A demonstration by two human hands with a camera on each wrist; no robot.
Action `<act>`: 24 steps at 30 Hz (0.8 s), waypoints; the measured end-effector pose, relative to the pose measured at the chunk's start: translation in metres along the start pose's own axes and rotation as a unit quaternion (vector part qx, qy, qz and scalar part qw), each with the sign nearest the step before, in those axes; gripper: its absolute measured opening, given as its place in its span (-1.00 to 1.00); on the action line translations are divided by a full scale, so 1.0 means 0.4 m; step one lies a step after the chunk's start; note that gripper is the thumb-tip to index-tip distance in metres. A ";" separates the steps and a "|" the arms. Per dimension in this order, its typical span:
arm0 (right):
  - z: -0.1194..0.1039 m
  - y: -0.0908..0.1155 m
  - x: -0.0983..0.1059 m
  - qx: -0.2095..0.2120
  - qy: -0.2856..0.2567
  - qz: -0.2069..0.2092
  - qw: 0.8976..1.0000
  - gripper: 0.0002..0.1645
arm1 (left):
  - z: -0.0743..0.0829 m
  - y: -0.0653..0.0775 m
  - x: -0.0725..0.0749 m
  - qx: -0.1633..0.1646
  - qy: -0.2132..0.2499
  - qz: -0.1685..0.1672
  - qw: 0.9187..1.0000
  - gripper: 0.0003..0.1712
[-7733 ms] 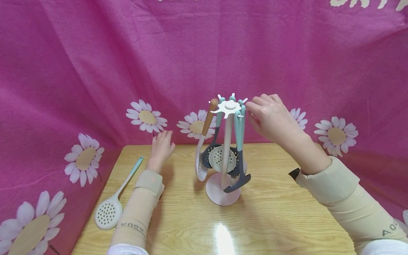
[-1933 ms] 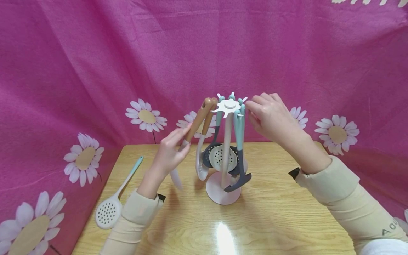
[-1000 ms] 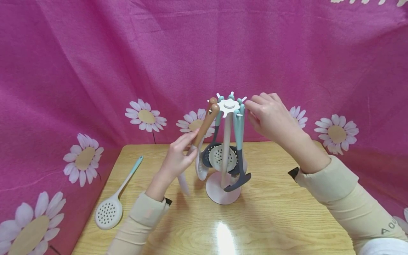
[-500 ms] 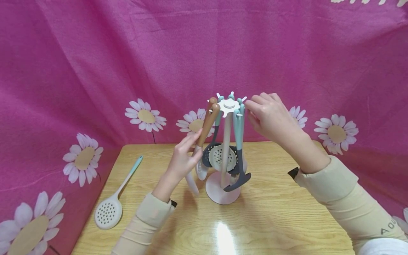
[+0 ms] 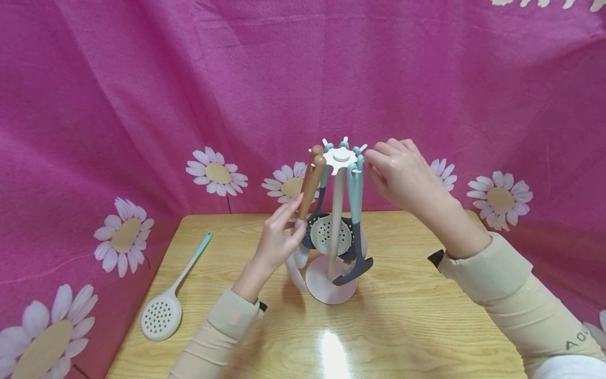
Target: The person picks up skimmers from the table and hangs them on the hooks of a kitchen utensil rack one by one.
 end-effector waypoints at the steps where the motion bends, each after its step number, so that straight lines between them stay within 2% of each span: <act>1: 0.000 0.000 -0.001 0.001 0.000 0.000 1.000 -0.91 | 0.000 0.001 -0.002 0.000 0.000 0.001 1.000 -0.35; 19: 0.002 0.001 -0.004 0.007 -0.002 0.006 1.000 -0.91 | 0.001 0.008 -0.024 0.027 -0.018 -0.017 0.999 -0.34; 24: 0.002 0.001 -0.004 0.006 -0.001 0.006 1.000 -0.91 | 0.000 0.008 -0.028 0.027 -0.011 -0.012 1.000 -0.34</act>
Point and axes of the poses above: each hand's wrist, its own y-axis away from the middle knuckle, its own x-axis out of the back of the hand, z = x × y, the point moved 3 cm from there along -y, towards the middle knuckle, and after that the axes turned 10 degrees about -y, right-handed, at the moved point
